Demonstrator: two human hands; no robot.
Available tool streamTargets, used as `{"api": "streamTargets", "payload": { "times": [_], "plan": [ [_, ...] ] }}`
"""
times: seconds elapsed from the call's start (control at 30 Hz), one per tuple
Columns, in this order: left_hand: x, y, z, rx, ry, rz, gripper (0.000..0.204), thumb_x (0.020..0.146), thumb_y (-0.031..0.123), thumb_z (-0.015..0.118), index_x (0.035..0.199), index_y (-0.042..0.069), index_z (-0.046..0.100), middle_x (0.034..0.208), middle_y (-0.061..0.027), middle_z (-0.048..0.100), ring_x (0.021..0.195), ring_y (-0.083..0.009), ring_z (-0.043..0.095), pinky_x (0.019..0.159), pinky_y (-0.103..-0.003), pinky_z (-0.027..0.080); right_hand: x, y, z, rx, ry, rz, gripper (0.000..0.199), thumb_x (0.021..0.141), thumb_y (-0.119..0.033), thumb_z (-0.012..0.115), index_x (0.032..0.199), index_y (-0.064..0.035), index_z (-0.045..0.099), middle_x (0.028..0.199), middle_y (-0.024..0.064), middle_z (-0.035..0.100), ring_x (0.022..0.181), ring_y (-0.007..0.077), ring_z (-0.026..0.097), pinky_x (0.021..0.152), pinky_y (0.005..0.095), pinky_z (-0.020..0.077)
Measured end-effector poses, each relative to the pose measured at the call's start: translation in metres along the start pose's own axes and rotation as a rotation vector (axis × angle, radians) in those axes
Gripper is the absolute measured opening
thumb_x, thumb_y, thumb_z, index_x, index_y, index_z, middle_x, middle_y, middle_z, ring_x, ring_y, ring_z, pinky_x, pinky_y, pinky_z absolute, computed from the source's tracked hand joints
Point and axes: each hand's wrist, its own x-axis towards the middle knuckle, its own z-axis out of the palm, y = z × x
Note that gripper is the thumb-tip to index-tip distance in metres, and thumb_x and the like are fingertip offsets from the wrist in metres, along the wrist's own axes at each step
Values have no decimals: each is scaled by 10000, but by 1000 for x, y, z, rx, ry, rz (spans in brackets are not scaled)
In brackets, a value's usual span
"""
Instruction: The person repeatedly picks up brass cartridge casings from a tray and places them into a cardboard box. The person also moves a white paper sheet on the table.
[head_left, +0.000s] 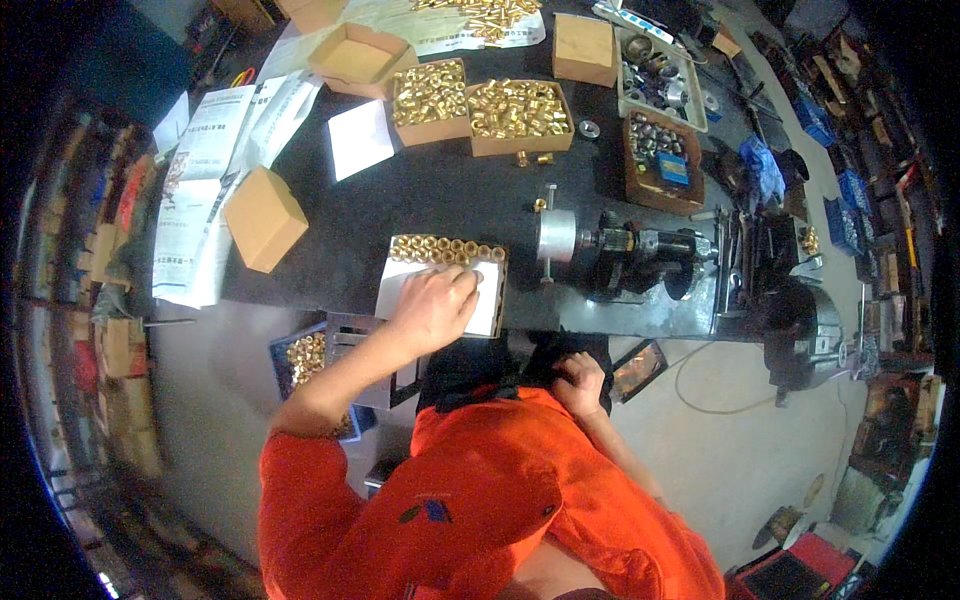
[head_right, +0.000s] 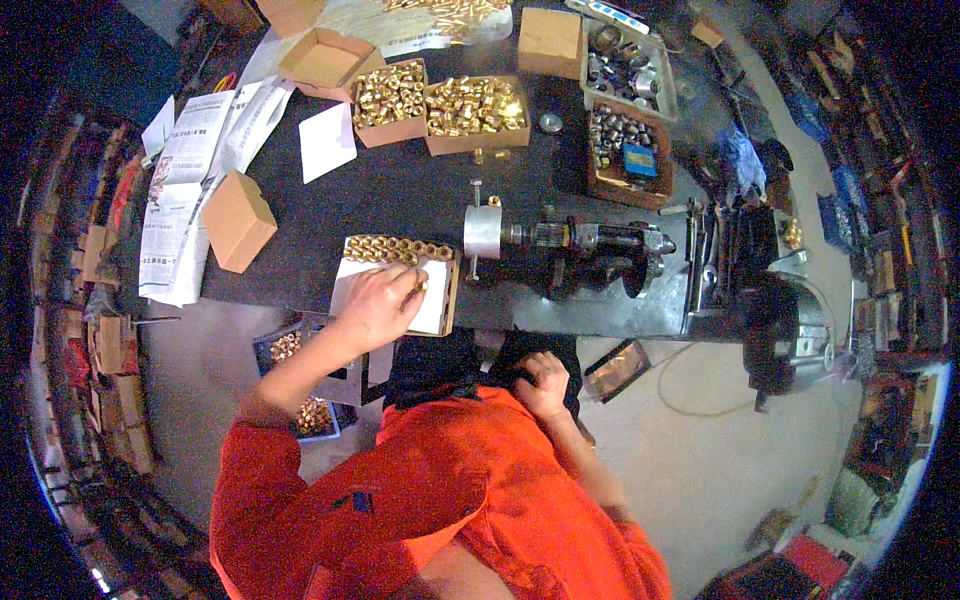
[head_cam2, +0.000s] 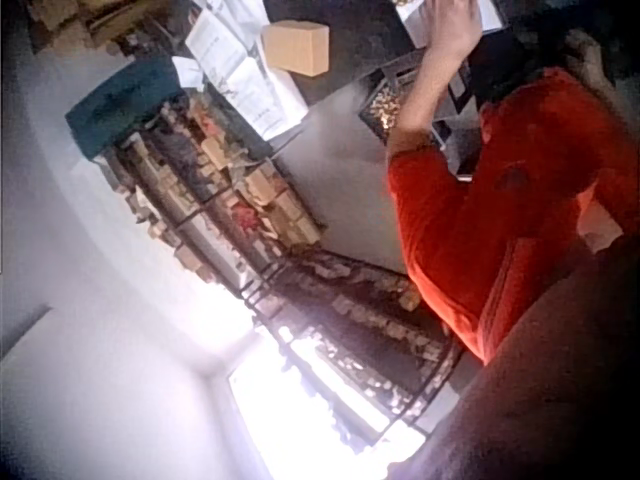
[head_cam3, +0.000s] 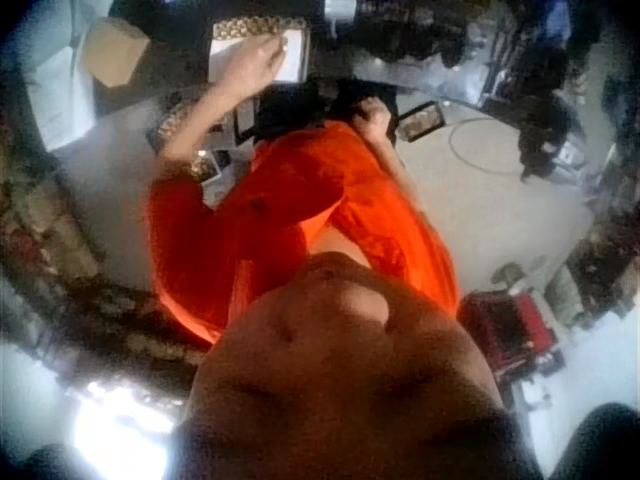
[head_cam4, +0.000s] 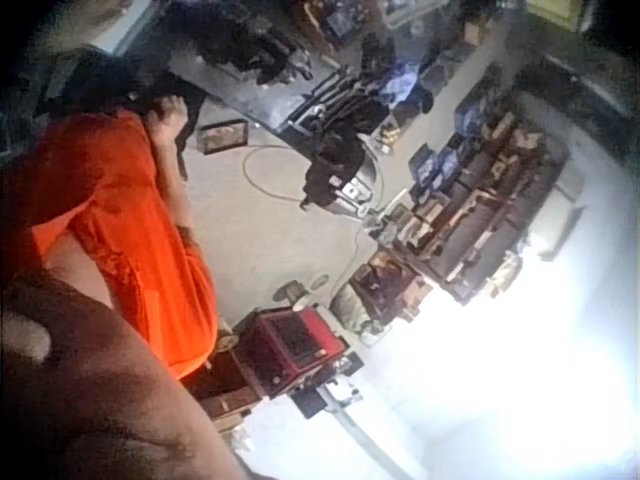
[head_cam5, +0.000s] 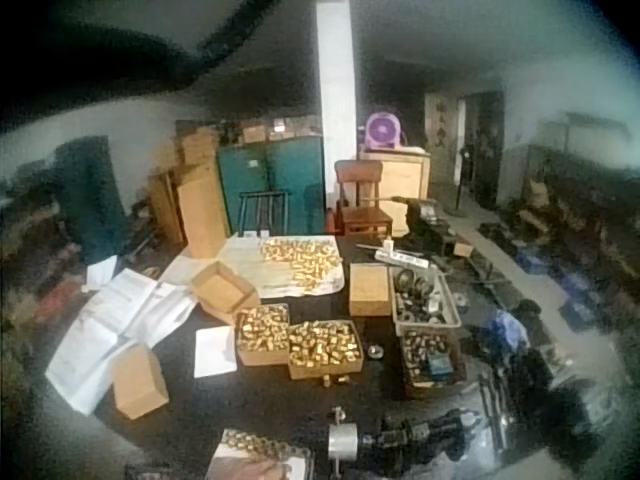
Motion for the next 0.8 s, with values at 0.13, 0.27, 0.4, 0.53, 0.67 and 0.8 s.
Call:
{"api": "streamTargets", "payload": {
  "times": [0.13, 0.27, 0.4, 0.53, 0.67, 0.8],
  "plan": [
    [0, 4, 1, 62, 102, 2, 120, 842, 169, 606, 878, 54, 605, 813, -136, 635, 713, -337, 642, 636, -450, 507, 3, -6, -3, 23, 16, 7, 201, 547, -124, 651, 744, -86, 638, 758, 73, 592, 737, 306, 557, 646, 416, 472],
    [-1, 3, 2, 125, 132, 11, 121, 839, 182, 621, 848, 64, 597, 782, -115, 627, 671, -316, 636, 602, -429, 502, 4, -9, -5, 24, -3, 8, 213, 545, -134, 653, 753, -88, 641, 751, 76, 587, 730, 309, 553, 646, 415, 469],
    [-2, -1, 6, 117, 165, 36, 140, 833, 200, 641, 826, 68, 596, 754, -95, 613, 646, -312, 621, 593, -420, 494, 1, -2, -1, 42, 4, -1, 219, 543, -149, 657, 753, -89, 640, 752, 78, 585, 727, 310, 548, 642, 416, 462],
    [0, -1, 4, 135, 185, 80, 134, 826, 195, 645, 811, 68, 605, 750, -86, 622, 650, -304, 624, 594, -407, 497, -1, 1, -1, 37, 4, -12, 223, 546, -157, 660, 756, -86, 636, 755, 81, 580, 730, 313, 546, 640, 419, 456],
    [8, -3, 10, 210, 161, 78, 105, 828, 160, 585, 791, 61, 585, 756, -118, 642, 621, -299, 640, 568, -420, 498, 0, 1, 0, 30, 6, 1, 224, 549, -152, 663, 759, -82, 633, 758, 82, 579, 728, 315, 544, 641, 419, 457],
    [13, -4, 13, 250, 145, -4, 101, 827, 154, 575, 788, 63, 592, 697, -126, 653, 611, -299, 653, 573, -428, 508, 4, -7, -4, 31, 38, -13, 189, 551, -97, 624, 738, -71, 633, 732, 89, 586, 696, 316, 547, 615, 408, 455]
  ]
}}
